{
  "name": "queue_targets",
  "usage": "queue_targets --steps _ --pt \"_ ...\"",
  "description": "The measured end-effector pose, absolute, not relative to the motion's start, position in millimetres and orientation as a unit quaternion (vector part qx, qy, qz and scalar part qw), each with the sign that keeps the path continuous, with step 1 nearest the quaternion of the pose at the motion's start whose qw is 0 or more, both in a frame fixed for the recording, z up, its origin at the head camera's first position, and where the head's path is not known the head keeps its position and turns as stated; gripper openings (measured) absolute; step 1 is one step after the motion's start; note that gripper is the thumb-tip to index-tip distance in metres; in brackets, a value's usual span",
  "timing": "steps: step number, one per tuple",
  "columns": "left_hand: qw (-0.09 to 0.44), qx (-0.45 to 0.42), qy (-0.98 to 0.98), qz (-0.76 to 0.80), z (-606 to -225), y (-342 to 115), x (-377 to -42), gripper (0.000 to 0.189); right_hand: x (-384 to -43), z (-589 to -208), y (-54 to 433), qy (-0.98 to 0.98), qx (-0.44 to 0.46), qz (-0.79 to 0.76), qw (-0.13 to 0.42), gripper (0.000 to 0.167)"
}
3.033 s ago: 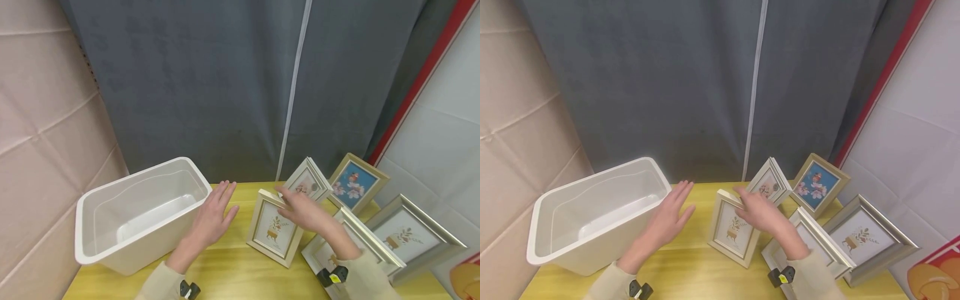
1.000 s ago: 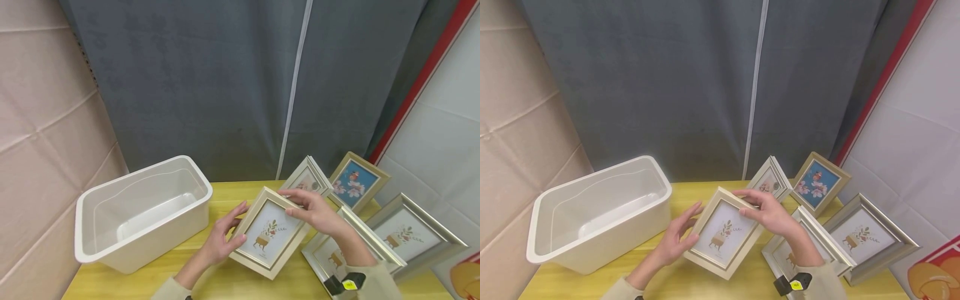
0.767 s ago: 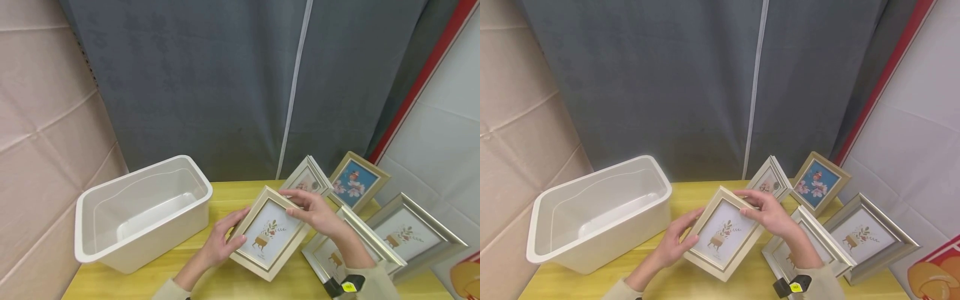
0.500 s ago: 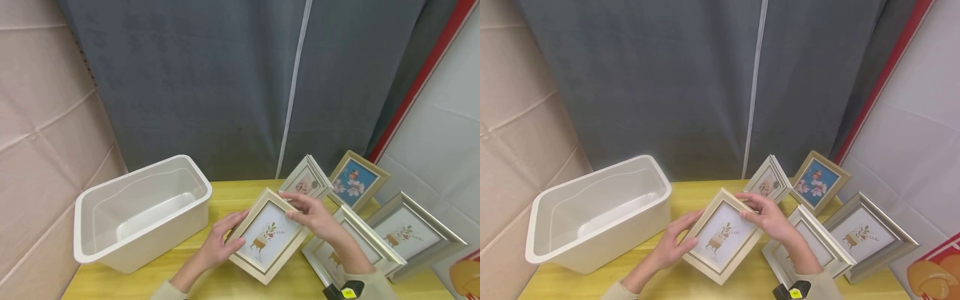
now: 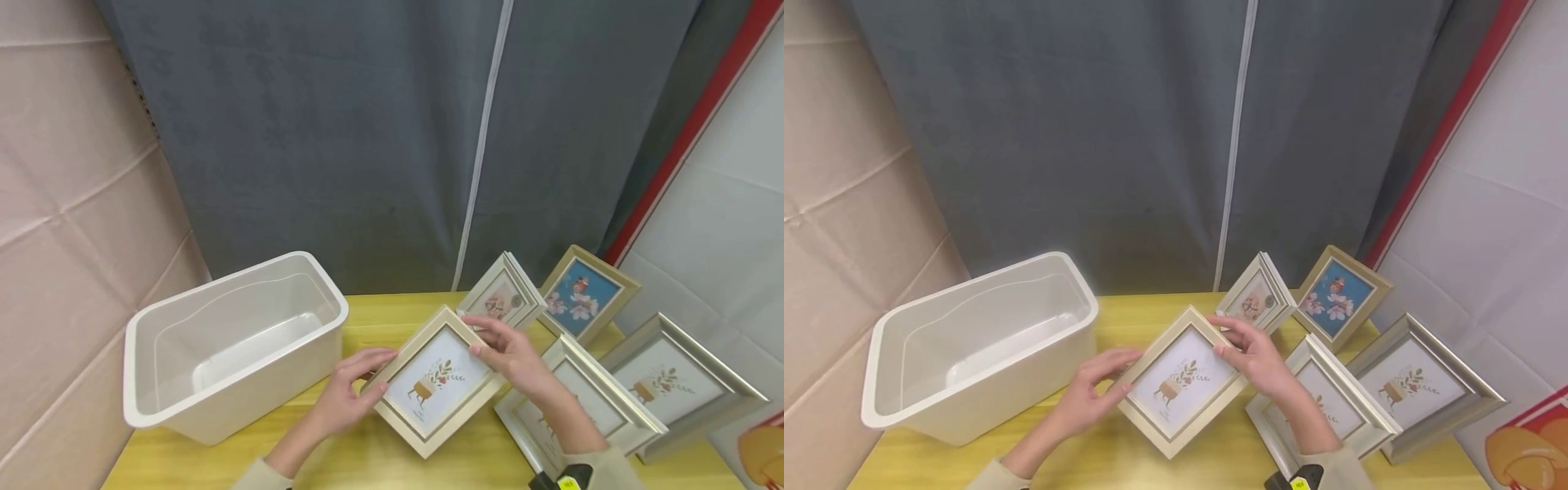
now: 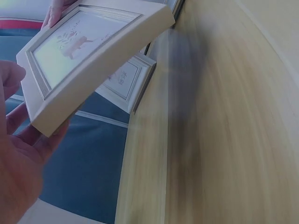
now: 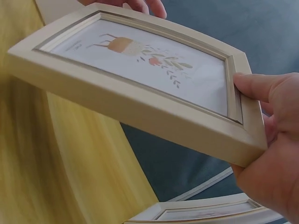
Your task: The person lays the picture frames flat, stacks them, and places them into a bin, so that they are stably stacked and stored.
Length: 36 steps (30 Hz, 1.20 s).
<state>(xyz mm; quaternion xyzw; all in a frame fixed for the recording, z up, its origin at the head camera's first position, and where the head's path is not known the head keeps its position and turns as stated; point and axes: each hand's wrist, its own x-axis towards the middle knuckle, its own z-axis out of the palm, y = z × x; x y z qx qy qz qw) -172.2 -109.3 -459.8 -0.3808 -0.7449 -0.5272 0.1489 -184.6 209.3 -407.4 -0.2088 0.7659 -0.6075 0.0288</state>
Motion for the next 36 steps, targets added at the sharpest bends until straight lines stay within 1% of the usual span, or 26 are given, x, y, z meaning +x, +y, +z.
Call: queue_targets --steps 5,9,16,24,28,33,36 --pt "0.141 -0.352 -0.754 -0.537 -465.3 -115.2 -174.9 0.043 -180.5 -413.4 206.7 0.762 -0.167 -0.625 0.020 0.049" --pt "0.125 -0.311 -0.767 -0.548 -468.7 -117.6 -175.8 0.037 -175.8 -417.8 203.8 0.755 -0.126 -0.643 0.026 0.051" --pt "0.094 -0.263 -0.778 -0.563 -470.9 -122.0 -178.9 0.032 -171.7 -428.9 199.6 0.745 -0.090 -0.660 0.044 0.053" --pt "0.054 -0.239 -0.780 -0.576 -474.0 -125.2 -182.8 0.030 -167.9 -438.2 197.0 0.746 -0.071 -0.660 0.052 0.052" --pt "0.038 -0.221 -0.787 -0.574 -475.9 -127.2 -186.4 0.028 -166.0 -445.5 192.0 0.754 -0.041 -0.653 0.057 0.053" --pt "0.033 -0.209 -0.797 -0.565 -474.2 -129.1 -191.0 0.028 -162.6 -452.6 183.5 0.776 -0.005 -0.630 0.034 0.052" --pt "0.030 -0.206 -0.803 -0.559 -474.0 -129.0 -193.3 0.027 -159.7 -456.5 181.8 0.789 -0.013 -0.614 0.021 0.051"
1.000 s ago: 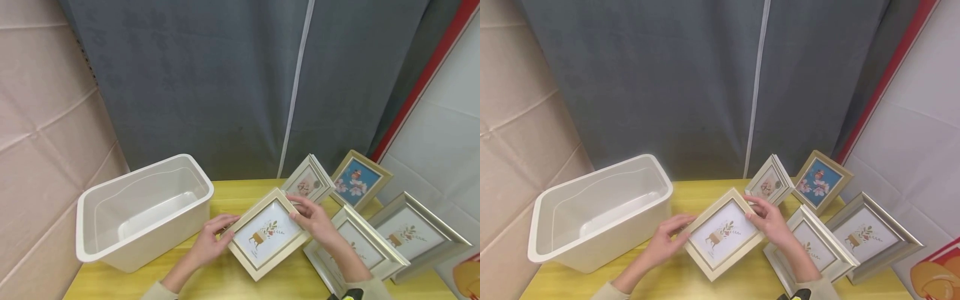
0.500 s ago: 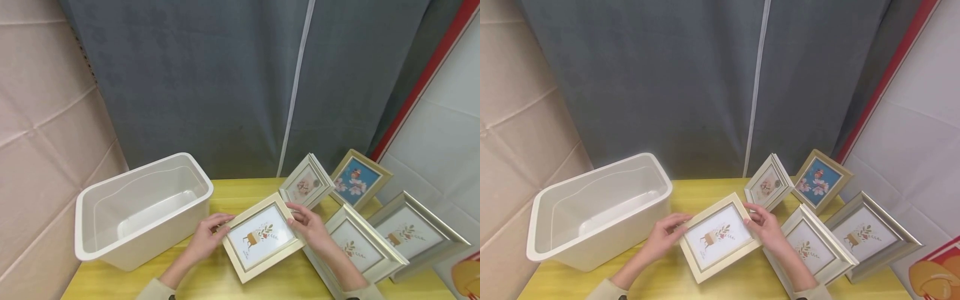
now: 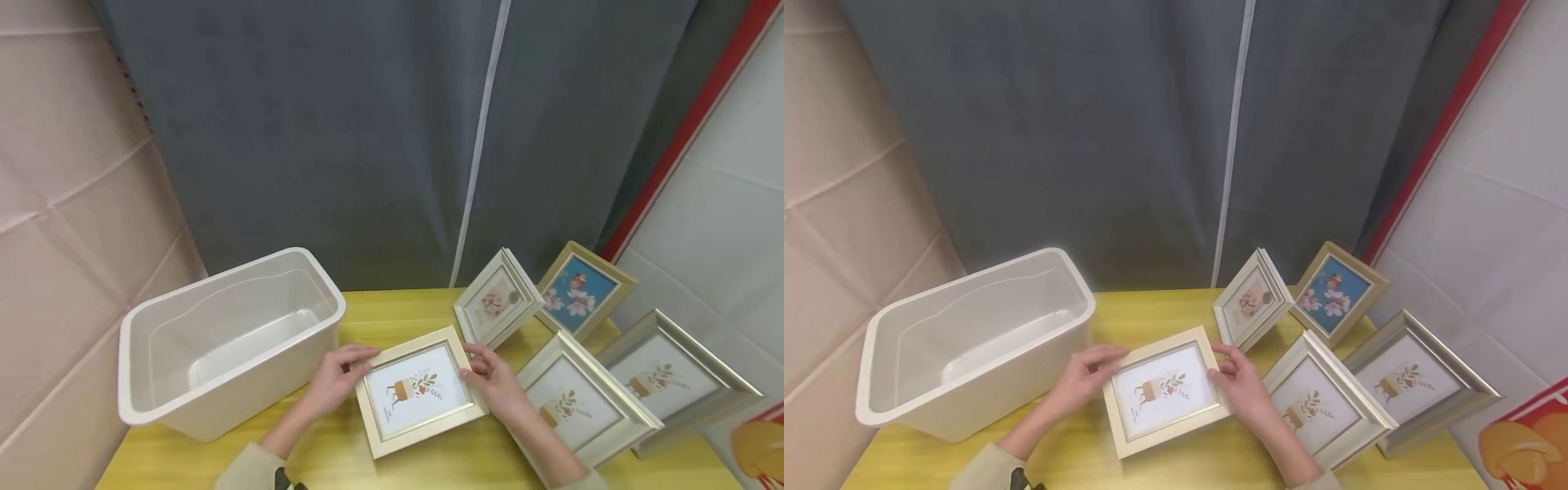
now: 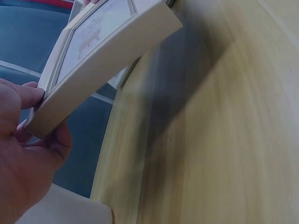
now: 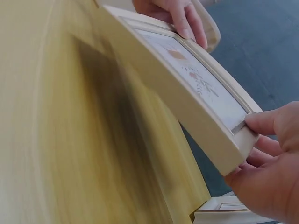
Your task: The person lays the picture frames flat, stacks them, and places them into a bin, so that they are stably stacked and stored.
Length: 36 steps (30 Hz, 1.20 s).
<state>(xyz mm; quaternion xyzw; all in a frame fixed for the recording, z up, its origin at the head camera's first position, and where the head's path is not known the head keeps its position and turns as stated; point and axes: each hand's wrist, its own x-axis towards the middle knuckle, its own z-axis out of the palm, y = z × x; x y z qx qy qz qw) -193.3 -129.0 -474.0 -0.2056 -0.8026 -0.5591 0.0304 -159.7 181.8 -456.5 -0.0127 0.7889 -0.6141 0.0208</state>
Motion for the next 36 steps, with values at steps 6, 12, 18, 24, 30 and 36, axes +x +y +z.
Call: queue_targets --steps 6,12,18,24,30,36 --pt "0.016 -0.186 -0.818 -0.543 -477.3 -132.1 -197.7 0.024 -155.2 -466.3 178.2 0.833 -0.048 -0.552 0.002 0.054" --pt "-0.001 -0.165 -0.824 -0.542 -483.3 -133.5 -203.1 0.020 -149.9 -472.9 178.3 0.860 -0.042 -0.509 0.007 0.053" --pt "-0.009 -0.140 -0.829 -0.541 -489.6 -135.6 -207.0 0.018 -147.4 -479.7 178.3 0.861 -0.052 -0.505 0.024 0.055" --pt "-0.009 -0.151 -0.834 -0.530 -497.2 -137.4 -210.7 0.016 -145.7 -491.4 177.6 0.861 -0.058 -0.504 0.032 0.054" --pt "-0.010 -0.159 -0.843 -0.514 -503.3 -137.7 -209.2 0.016 -142.4 -498.2 174.2 0.874 -0.062 -0.479 0.046 0.055" --pt "0.005 -0.164 -0.858 -0.487 -507.2 -135.8 -205.2 0.014 -141.9 -502.3 174.9 0.866 -0.069 -0.491 0.063 0.058"
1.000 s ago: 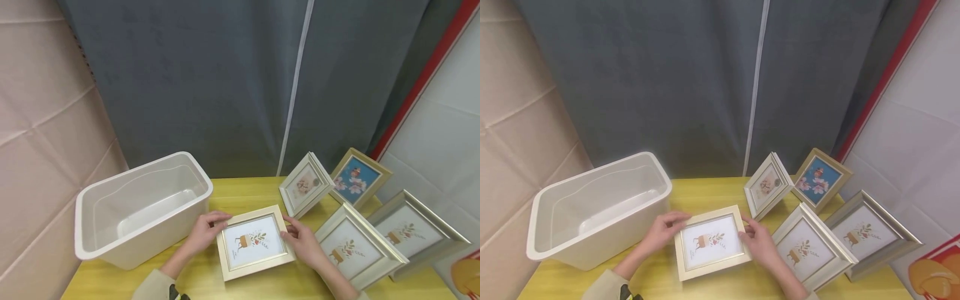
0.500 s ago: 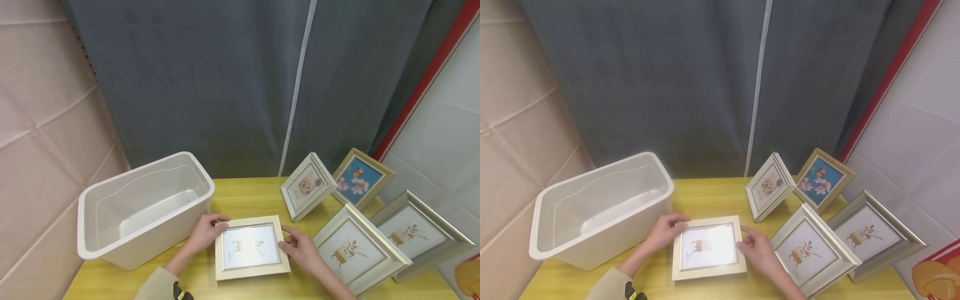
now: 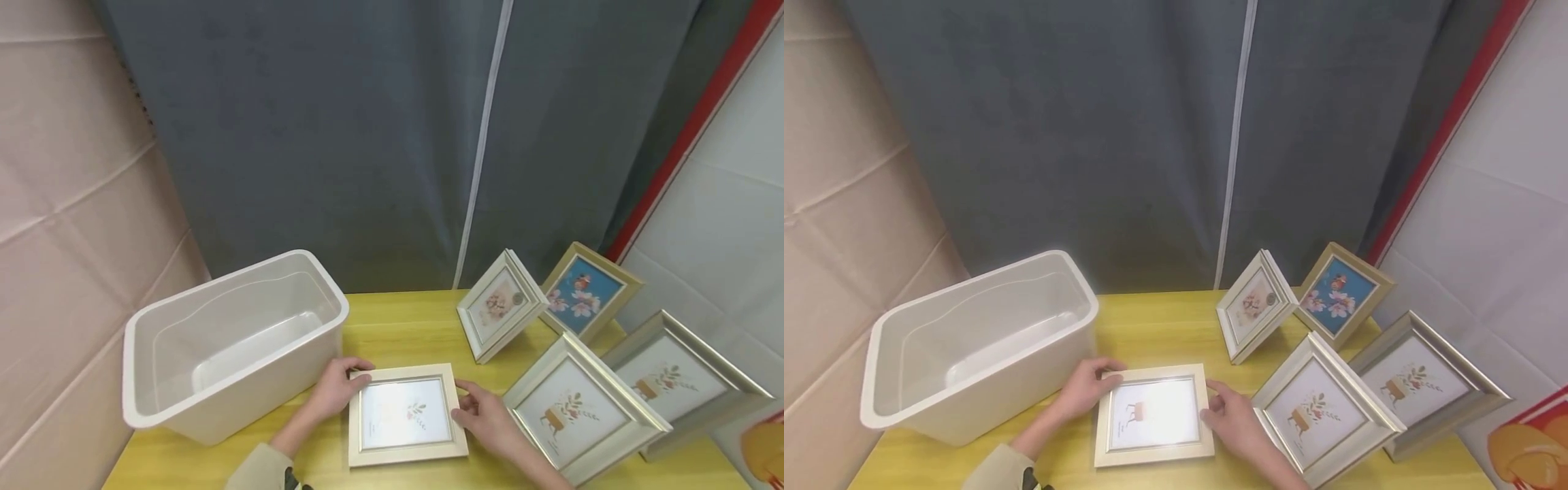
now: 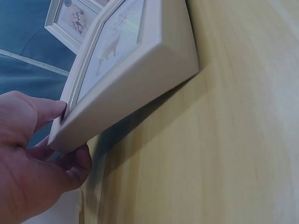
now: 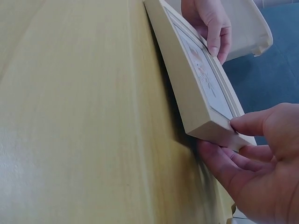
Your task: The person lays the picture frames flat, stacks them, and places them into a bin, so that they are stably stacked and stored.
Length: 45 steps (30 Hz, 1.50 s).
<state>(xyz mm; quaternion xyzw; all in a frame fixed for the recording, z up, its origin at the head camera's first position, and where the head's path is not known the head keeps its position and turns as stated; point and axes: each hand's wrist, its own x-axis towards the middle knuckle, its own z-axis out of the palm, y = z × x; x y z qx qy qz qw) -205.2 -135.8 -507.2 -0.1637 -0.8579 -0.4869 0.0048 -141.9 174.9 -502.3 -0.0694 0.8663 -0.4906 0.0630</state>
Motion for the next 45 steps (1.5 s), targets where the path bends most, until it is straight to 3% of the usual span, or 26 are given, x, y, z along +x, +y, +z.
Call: queue_targets --steps 12,31,45 --pt "0.012 -0.184 -0.862 -0.472 -515.1 -125.8 -205.9 0.013 -136.0 -503.5 177.8 0.875 -0.037 -0.479 0.063 0.055" --pt "0.040 -0.199 -0.894 -0.400 -512.1 -124.0 -204.8 0.013 -140.2 -507.6 167.9 0.883 0.002 -0.470 0.001 0.029" --pt "0.047 -0.205 -0.904 -0.371 -511.9 -122.5 -201.3 0.013 -144.2 -504.0 163.6 0.891 0.001 -0.454 0.012 0.030"
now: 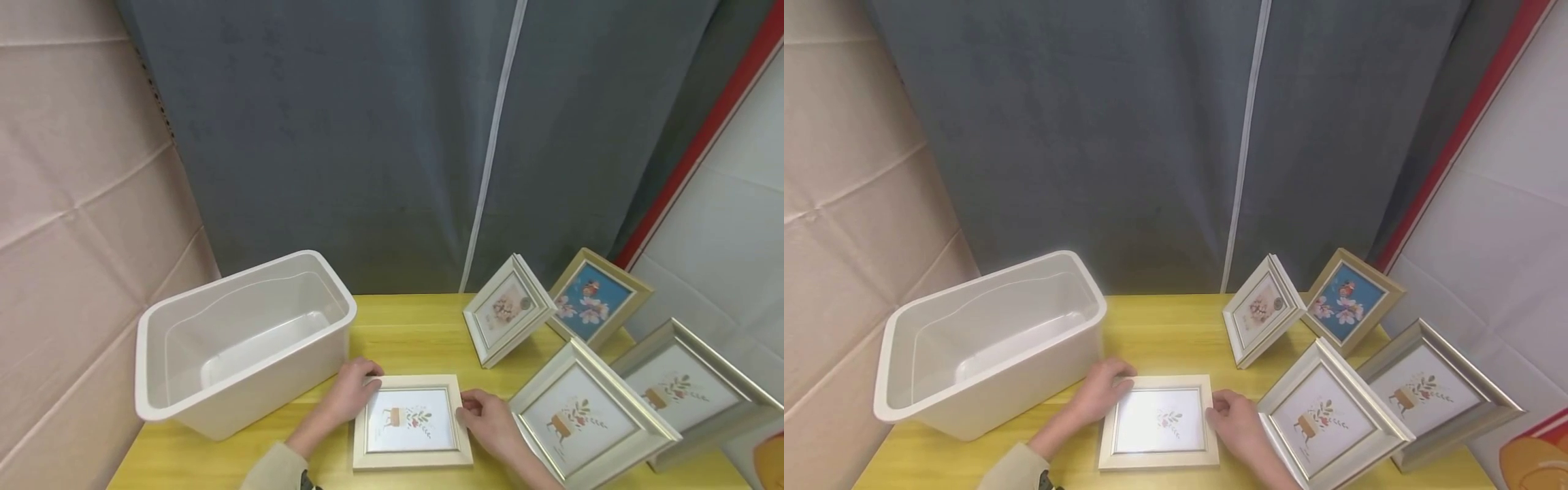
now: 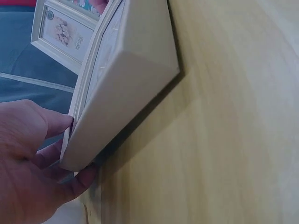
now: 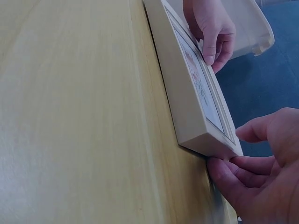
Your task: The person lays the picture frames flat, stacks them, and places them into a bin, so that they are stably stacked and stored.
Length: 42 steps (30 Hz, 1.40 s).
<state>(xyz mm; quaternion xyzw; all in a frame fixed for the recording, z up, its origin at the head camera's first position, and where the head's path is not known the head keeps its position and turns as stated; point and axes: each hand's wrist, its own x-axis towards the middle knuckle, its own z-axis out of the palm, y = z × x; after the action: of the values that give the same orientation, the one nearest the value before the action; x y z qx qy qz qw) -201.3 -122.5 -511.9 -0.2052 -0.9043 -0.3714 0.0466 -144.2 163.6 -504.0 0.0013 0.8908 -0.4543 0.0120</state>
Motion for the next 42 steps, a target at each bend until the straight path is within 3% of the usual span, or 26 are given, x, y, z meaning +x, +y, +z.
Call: queue_targets --steps 15,21,30,36,42 --pt "0.067 -0.212 -0.900 -0.374 -519.0 -127.9 -204.8 0.015 -142.9 -506.1 164.4 0.888 0.004 -0.460 0.017 0.027" --pt "0.068 -0.206 -0.889 -0.403 -519.1 -132.6 -201.5 0.028 -139.6 -496.7 169.8 0.882 0.000 -0.471 0.020 0.027" --pt "0.048 -0.205 -0.869 -0.447 -502.3 -137.9 -194.7 0.044 -136.0 -457.4 186.9 0.829 -0.078 -0.552 0.052 0.037" --pt "0.030 -0.209 -0.849 -0.484 -488.1 -136.8 -189.6 0.046 -131.3 -422.3 202.2 0.826 -0.082 -0.557 0.018 0.036" --pt "0.025 -0.231 -0.836 -0.496 -475.4 -133.3 -184.2 0.045 -128.0 -381.1 232.3 0.864 -0.120 -0.482 -0.079 0.033"
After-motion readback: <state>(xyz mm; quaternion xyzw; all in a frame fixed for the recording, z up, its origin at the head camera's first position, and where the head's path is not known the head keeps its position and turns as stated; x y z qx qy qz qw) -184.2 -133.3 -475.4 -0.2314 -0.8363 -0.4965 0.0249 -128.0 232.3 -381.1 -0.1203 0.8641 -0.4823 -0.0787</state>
